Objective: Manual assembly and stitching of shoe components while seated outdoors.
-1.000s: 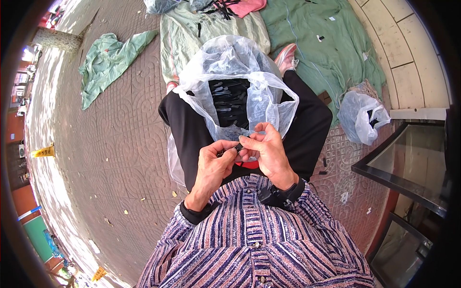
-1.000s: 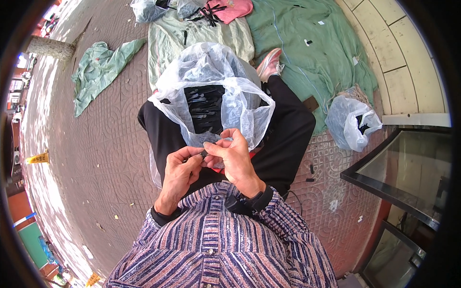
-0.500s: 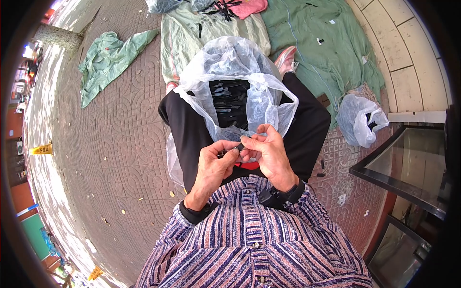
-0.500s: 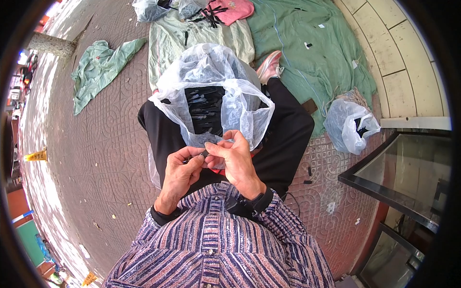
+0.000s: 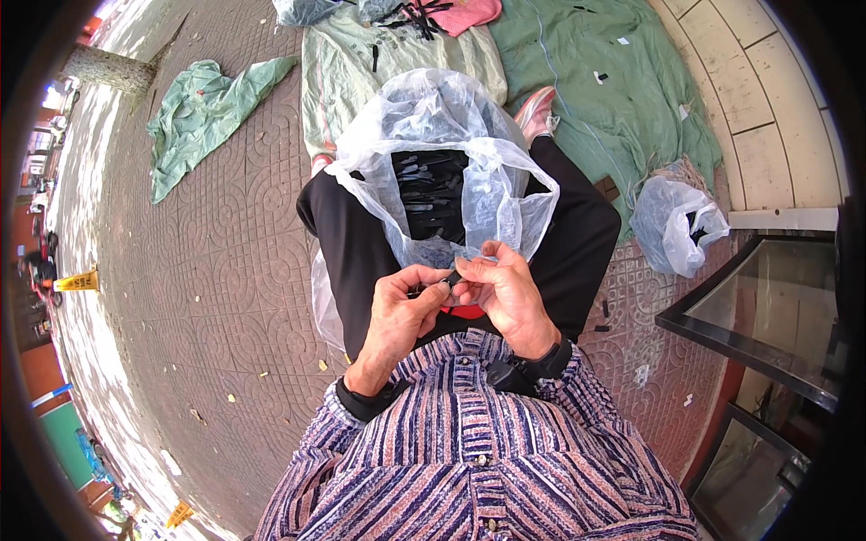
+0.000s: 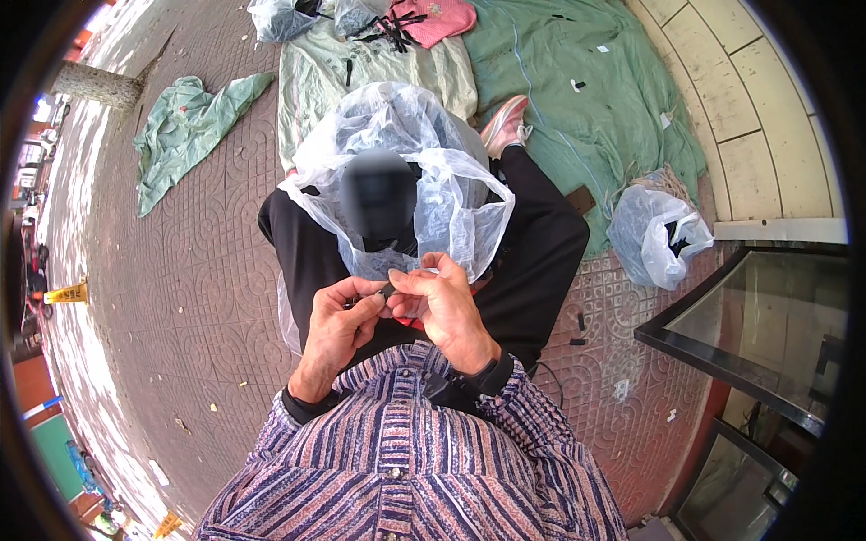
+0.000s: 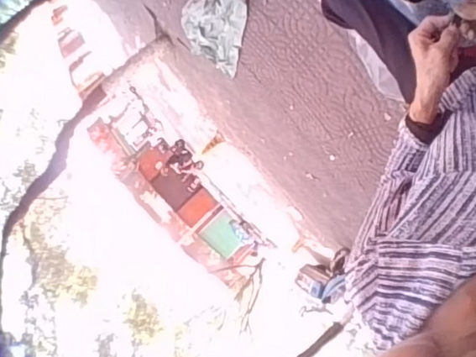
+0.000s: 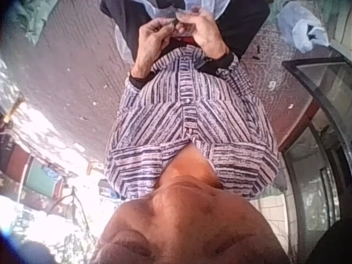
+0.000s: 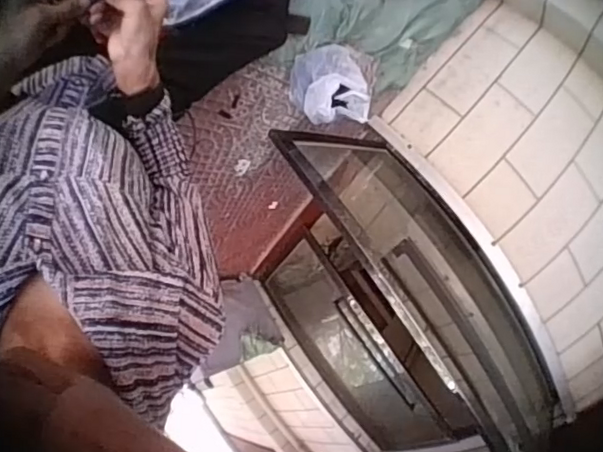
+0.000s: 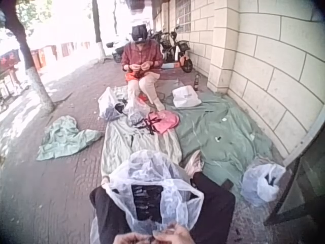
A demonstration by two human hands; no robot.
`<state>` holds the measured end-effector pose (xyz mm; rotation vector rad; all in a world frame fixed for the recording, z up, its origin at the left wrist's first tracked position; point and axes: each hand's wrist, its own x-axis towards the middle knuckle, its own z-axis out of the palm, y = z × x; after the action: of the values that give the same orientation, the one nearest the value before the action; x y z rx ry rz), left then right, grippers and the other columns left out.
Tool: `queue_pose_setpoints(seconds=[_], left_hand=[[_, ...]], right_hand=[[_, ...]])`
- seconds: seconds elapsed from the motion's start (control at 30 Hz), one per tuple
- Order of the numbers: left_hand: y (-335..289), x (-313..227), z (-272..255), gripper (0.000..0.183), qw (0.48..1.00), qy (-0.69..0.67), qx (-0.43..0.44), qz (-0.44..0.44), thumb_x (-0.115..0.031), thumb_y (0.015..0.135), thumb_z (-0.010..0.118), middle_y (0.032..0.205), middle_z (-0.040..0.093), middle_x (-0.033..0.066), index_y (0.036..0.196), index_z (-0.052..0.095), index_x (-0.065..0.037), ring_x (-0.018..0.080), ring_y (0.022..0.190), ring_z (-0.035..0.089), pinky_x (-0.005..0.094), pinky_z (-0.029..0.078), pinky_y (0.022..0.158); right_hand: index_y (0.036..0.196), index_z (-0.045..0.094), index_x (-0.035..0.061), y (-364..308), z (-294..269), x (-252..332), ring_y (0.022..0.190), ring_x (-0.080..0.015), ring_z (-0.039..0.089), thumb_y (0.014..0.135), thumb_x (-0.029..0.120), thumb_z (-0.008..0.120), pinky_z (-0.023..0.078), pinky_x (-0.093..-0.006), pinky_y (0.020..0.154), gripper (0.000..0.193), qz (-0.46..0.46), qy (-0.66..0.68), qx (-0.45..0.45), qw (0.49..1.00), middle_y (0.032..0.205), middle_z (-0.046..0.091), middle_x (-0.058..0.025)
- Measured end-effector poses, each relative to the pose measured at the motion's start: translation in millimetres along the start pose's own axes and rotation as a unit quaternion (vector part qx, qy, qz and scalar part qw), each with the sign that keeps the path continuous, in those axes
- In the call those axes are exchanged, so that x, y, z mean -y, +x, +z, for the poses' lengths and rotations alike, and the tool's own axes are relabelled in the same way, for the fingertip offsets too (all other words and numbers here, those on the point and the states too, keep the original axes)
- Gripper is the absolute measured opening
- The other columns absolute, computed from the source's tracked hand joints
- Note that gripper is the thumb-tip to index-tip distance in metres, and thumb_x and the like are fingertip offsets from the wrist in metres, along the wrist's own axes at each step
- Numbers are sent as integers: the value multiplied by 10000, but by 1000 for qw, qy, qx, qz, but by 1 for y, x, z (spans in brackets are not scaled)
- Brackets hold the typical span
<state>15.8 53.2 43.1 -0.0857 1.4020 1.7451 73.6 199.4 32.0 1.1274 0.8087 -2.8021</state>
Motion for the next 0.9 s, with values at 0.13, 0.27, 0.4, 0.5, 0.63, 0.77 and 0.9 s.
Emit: queue_pose_setpoints(seconds=[0.13,0.27,0.4,0.5,0.63,0.77,0.9], left_hand=[[0,0,1,134,1000,11,-15,-3,-56,829,585,656,595,32,937,592,23,12,406,385,159,251,353],[1,-4,4,126,999,23,-21,-22,-48,820,590,648,587,25,924,599,23,13,404,387,161,251,347],[-1,-1,2,119,999,35,-8,10,-36,809,601,641,576,9,913,626,15,7,429,398,160,274,368],[0,5,3,114,985,120,10,127,-25,806,600,631,562,-7,904,643,13,1,462,407,159,293,397],[-2,-9,8,107,990,140,2,36,-29,801,605,580,529,-25,889,645,16,5,462,405,163,287,399],[3,-8,2,94,999,37,15,-36,-29,789,612,545,517,-16,867,629,22,12,403,385,172,253,353],[3,-8,2,91,998,45,4,-43,-24,787,606,555,526,-12,866,627,18,13,402,390,170,253,347]], right_hand=[[992,300,28,-2,4,-1,530,-193,593,726,-22,661,478,-277,448,451,-22,-12,-5,1000,699,544,-110],[950,335,22,-13,15,-5,508,-148,558,749,-3,655,458,-254,460,378,-190,-211,1,959,676,554,-78],[871,436,17,-18,8,-28,564,-171,555,768,1,633,434,-279,513,222,-460,-454,62,760,706,571,-109],[857,450,23,-21,3,-23,564,-190,554,770,-8,623,435,-290,520,196,-533,-473,119,691,715,574,-123],[954,351,18,-25,12,-5,545,-139,537,785,-26,607,430,-235,483,310,-256,-252,44,932,695,580,-91],[968,318,21,-13,4,3,514,-117,547,787,-22,609,434,-216,452,345,-148,-153,41,976,662,563,-77],[960,332,14,-13,5,-4,517,-147,559,785,-12,616,425,-226,431,334,-196,-194,38,960,647,556,-71]])
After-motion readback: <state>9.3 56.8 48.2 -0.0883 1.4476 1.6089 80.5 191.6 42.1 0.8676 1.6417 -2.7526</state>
